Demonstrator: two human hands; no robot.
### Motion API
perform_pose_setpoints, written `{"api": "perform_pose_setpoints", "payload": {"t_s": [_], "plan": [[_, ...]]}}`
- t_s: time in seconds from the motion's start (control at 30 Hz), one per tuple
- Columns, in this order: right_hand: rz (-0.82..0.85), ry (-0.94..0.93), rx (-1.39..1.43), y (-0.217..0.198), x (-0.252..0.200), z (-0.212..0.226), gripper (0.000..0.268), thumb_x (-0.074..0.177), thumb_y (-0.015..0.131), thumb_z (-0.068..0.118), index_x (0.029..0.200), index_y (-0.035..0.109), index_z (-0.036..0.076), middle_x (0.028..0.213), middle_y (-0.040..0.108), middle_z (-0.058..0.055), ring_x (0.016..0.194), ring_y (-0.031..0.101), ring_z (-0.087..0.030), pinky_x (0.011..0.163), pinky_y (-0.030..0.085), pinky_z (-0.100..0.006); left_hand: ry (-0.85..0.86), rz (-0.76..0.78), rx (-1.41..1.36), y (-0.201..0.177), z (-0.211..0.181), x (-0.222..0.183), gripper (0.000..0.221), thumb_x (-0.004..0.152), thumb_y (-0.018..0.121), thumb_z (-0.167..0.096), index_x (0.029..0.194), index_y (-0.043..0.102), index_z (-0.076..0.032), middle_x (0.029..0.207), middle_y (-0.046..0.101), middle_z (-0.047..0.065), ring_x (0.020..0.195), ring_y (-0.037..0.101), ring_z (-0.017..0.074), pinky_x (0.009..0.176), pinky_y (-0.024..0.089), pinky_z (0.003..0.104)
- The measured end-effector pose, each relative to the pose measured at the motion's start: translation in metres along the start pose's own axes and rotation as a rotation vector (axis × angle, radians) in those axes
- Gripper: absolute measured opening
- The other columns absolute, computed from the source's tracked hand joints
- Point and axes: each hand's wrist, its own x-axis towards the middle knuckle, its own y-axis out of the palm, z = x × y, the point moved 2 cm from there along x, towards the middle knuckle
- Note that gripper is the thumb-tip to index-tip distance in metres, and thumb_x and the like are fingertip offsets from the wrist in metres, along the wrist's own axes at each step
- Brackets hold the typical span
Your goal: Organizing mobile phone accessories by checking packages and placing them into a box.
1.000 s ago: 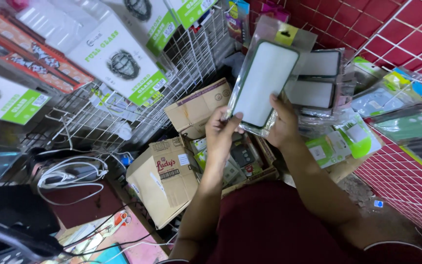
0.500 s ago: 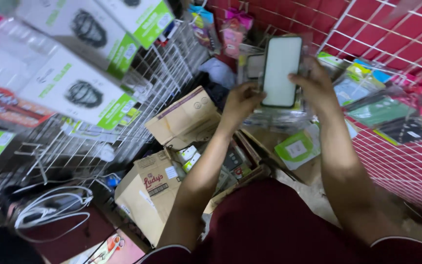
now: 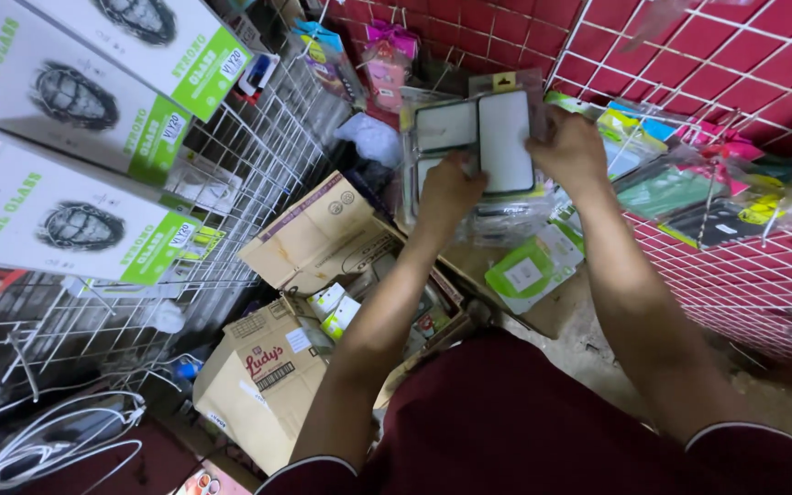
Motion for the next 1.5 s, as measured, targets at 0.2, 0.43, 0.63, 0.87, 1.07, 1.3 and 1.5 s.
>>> {"api": "perform_pose_setpoints", "payload": {"t_s": [0.2, 0.43, 0.63, 0.87, 1.07, 1.3, 1.5], "plan": [[-0.125, 0.042, -0.134, -0.022, -0.024, 0.043, 0.035, 0.083, 0.075, 0.02, 0.117, 0.069, 0.012, 0.113, 0.064, -0.023, 0.102, 0.065, -0.044, 0.085, 0.053, -0.054, 0.108, -0.062, 0.259, -0.011, -0.011, -0.009, 0.056, 0.084, 0.074, -0.032, 0.126, 0.058, 0.001, 0.084, 0.072, 0.026, 0.077, 0.07, 0.0431, 0.066, 0.056, 0.053], [-0.224, -0.23, -0.014, -0.028, -0.047, 0.098, 0.05, 0.088, 0.079, 0.014, 0.135, 0.064, 0.009, 0.108, 0.066, -0.014, 0.098, 0.066, -0.037, 0.081, 0.054, -0.048, 0.119, -0.226, 0.014, -0.075, 0.02, -0.047, 0.035, 0.092, 0.07, -0.023, 0.123, 0.066, -0.008, 0.083, 0.075, 0.018, 0.074, 0.075, 0.0334, 0.069, 0.059, 0.044], [-0.095, -0.452, 0.226, 0.004, -0.081, 0.169, 0.047, 0.091, 0.077, 0.009, 0.136, 0.063, 0.009, 0.107, 0.066, -0.011, 0.098, 0.068, -0.03, 0.083, 0.055, -0.041, 0.017, -0.436, 0.008, -0.134, 0.091, -0.095, 0.026, 0.091, 0.068, -0.011, 0.117, 0.071, -0.009, 0.089, 0.077, 0.014, 0.078, 0.078, 0.0271, 0.071, 0.06, 0.038], [0.436, -0.397, 0.338, 0.123, -0.127, 0.188, 0.028, 0.09, 0.075, 0.018, 0.117, 0.073, 0.012, 0.093, 0.074, -0.011, 0.078, 0.073, -0.026, 0.069, 0.057, -0.041, -0.364, -0.261, 0.194, -0.114, 0.271, -0.125, 0.024, 0.088, 0.067, -0.022, 0.108, 0.075, -0.011, 0.088, 0.077, 0.012, 0.081, 0.076, 0.0294, 0.074, 0.059, 0.043], [1.116, -0.055, 0.029, 0.282, -0.153, 0.12, 0.043, 0.095, 0.063, 0.024, 0.135, 0.063, 0.01, 0.106, 0.075, -0.013, 0.094, 0.073, -0.028, 0.085, 0.057, -0.045, -0.334, -0.049, 0.412, 0.02, 0.503, -0.14, 0.028, 0.091, 0.069, -0.037, 0.112, 0.075, -0.019, 0.102, 0.077, 0.014, 0.088, 0.073, 0.0335, 0.077, 0.059, 0.046], [1.238, -0.052, -0.155, 0.42, -0.206, 0.005, 0.059, 0.088, 0.065, 0.015, 0.144, 0.052, 0.005, 0.137, 0.057, -0.021, 0.119, 0.06, -0.038, 0.098, 0.051, -0.049, -0.256, 0.133, 0.416, 0.066, 0.42, -0.132, 0.062, 0.084, 0.066, -0.031, 0.142, 0.055, -0.012, 0.134, 0.058, 0.031, 0.122, 0.05, 0.054, 0.095, 0.044, 0.066], [1.164, 0.084, 0.102, 0.4, -0.218, 0.003, 0.053, 0.09, 0.06, 0.013, 0.142, 0.059, 0.008, 0.118, 0.073, -0.019, 0.106, 0.071, -0.033, 0.092, 0.057, -0.044, -0.131, 0.072, 0.717, 0.122, 0.461, -0.131, 0.033, 0.101, 0.055, -0.024, 0.13, 0.061, -0.01, 0.123, 0.068, 0.018, 0.106, 0.068, 0.0407, 0.094, 0.053, 0.057]]}}
